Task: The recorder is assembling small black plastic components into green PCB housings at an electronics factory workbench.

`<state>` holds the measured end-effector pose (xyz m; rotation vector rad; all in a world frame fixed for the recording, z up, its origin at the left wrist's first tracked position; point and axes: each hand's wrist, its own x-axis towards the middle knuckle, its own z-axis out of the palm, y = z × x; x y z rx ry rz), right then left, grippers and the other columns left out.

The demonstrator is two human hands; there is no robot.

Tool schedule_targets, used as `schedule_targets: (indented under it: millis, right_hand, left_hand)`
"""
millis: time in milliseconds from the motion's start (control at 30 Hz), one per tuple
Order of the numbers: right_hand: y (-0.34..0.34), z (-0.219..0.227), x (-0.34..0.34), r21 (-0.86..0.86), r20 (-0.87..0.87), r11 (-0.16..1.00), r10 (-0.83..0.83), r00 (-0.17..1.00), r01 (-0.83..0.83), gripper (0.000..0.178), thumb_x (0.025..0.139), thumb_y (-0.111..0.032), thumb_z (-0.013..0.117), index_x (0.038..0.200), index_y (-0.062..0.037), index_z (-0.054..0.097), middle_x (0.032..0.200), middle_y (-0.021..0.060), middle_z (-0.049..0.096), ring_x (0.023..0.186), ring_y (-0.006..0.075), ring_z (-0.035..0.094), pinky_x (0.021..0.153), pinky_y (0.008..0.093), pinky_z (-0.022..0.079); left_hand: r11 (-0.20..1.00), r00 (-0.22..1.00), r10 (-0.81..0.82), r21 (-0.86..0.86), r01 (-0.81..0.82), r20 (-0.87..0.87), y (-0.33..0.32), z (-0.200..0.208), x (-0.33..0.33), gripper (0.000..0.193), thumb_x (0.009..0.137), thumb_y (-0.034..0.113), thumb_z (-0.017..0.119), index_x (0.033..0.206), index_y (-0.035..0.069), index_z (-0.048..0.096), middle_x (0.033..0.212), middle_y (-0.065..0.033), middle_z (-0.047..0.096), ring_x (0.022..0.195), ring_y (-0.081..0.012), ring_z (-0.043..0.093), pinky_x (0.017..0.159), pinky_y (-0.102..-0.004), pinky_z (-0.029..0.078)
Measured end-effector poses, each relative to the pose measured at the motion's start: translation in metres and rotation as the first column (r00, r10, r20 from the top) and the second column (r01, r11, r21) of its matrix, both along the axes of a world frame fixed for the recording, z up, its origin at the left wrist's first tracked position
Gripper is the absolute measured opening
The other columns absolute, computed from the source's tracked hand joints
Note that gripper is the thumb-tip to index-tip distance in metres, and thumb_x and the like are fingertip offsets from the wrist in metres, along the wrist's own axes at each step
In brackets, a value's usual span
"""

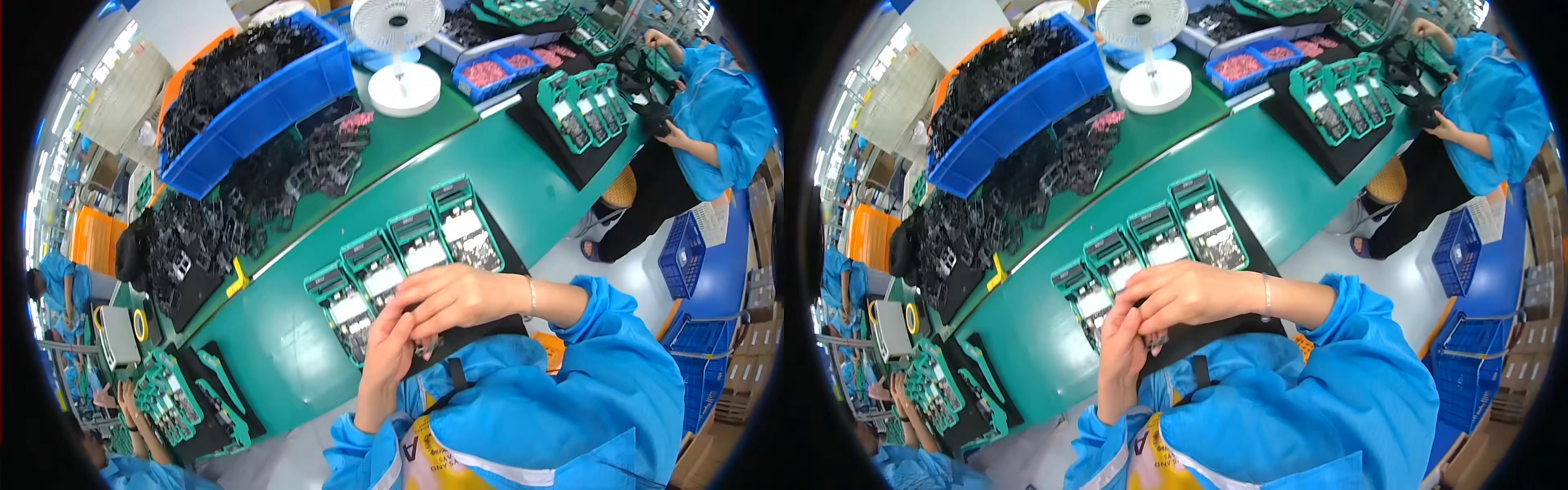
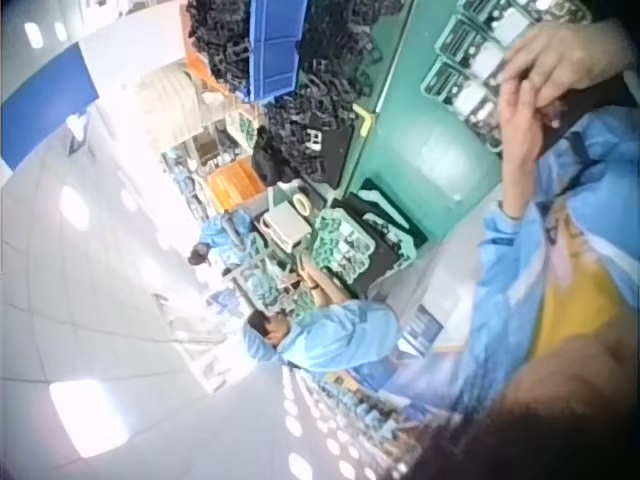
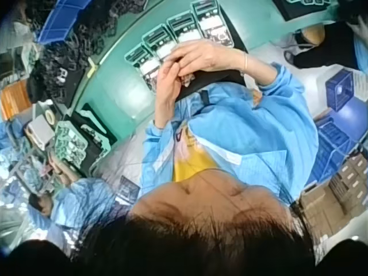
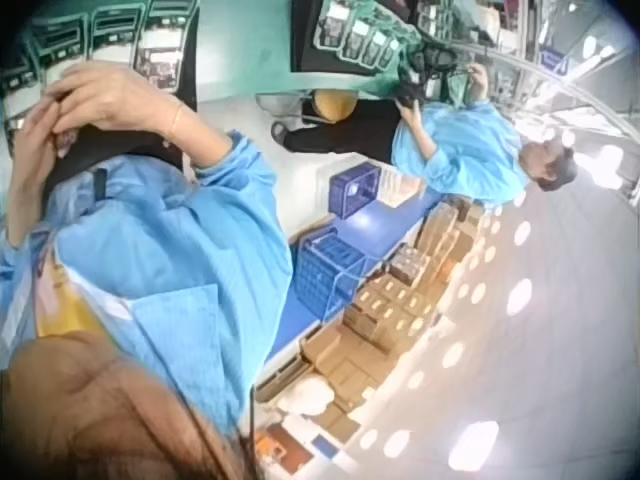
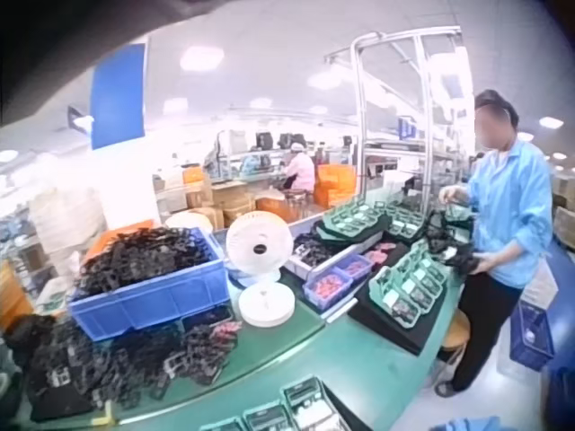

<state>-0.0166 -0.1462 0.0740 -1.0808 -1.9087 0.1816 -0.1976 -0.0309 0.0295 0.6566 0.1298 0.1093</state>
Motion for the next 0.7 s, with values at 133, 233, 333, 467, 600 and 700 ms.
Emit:
schedule_targets:
  millis: [133, 233, 333, 467, 600, 700]
  right_hand:
    - [-0.046, -0.022, -0.013, -0.219, -0.619, 0.973, -0.200, 0.760, 0.077, 0.032, 0.085, 0.008, 0.059, 0.113, -0.0010, 0.069, 0.143, 0.0214, 0.046, 0.132, 0.0365, 0.047, 0.108, 0.0472, 0.039]
    - [-0.063, -0.018, -0.023, -0.462, -0.853, 0.886, -0.430, 0.295, -0.044, 0.040, 0.086, 0.008, 0.060, 0.125, -0.0008, 0.062, 0.135, 0.0163, 0.051, 0.128, 0.0275, 0.051, 0.105, 0.0383, 0.044]
    - [-0.058, -0.028, -0.034, -0.611, -0.533, 0.740, -0.647, 0.545, 0.282, 0.039, 0.078, 0.005, 0.074, 0.116, 0.0014, 0.065, 0.107, 0.0089, 0.062, 0.097, 0.0185, 0.066, 0.078, 0.0276, 0.054]
    - [-0.068, -0.032, 0.000, -0.453, -0.352, 0.721, -0.685, 0.638, 0.524, 0.021, 0.081, 0.000, 0.071, 0.102, -0.0007, 0.072, 0.090, 0.0090, 0.069, 0.079, 0.0170, 0.067, 0.070, 0.0259, 0.052]
    - [-0.097, -0.034, 0.039, -0.513, -0.126, 0.574, -0.786, 0.605, 0.638, 0.018, 0.084, 0.001, 0.067, 0.101, -0.0027, 0.073, 0.088, 0.0102, 0.067, 0.074, 0.0216, 0.066, 0.065, 0.0292, 0.051]
    - [-0.092, -0.038, 0.037, -0.428, 0.152, 0.588, -0.702, 0.696, 0.686, 0.007, 0.080, -0.006, 0.071, 0.086, -0.0046, 0.073, 0.086, 0.0075, 0.068, 0.080, 0.0247, 0.061, 0.075, 0.0354, 0.046]
  left_hand:
    - [0.945, 0.960, 0.262, 0.229, -0.234, -0.101, -0.016, 0.009, 0.008, 0.037, 0.092, -0.005, 0.058, 0.129, -0.003, 0.054, 0.103, -0.0170, 0.068, 0.079, -0.0216, 0.068, 0.070, -0.0308, 0.057]
    - [0.774, 0.899, 0.428, 0.551, -0.311, -0.093, -0.034, 0.002, 0.023, 0.042, 0.091, -0.008, 0.059, 0.132, -0.004, 0.053, 0.106, -0.0165, 0.068, 0.086, -0.0193, 0.069, 0.077, -0.0294, 0.057]
    - [0.684, 0.901, 0.430, 0.671, -0.288, -0.052, -0.050, 0.005, 0.032, 0.042, 0.092, -0.005, 0.060, 0.134, -0.004, 0.053, 0.109, -0.0141, 0.069, 0.090, -0.0129, 0.067, 0.081, -0.0237, 0.054]
    - [0.164, 0.936, 0.334, 0.972, -0.171, 0.109, -0.044, 0.010, 0.024, 0.049, 0.087, 0.002, 0.067, 0.134, 0.000, 0.054, 0.120, -0.0162, 0.064, 0.107, -0.0236, 0.062, 0.091, -0.0345, 0.049]
    - [-0.302, 0.803, 0.510, 0.938, -0.167, 0.308, 0.015, -0.004, -0.010, 0.057, 0.084, 0.004, 0.064, 0.138, -0.003, 0.047, 0.138, -0.0213, 0.050, 0.131, -0.0378, 0.045, 0.109, -0.0455, 0.034]
    - [-0.031, 0.676, 0.716, 0.975, -0.219, 0.175, 0.057, -0.037, -0.047, 0.057, 0.094, 0.007, 0.053, 0.147, -0.003, 0.033, 0.149, -0.0208, 0.038, 0.139, -0.0351, 0.035, 0.114, -0.0436, 0.027]
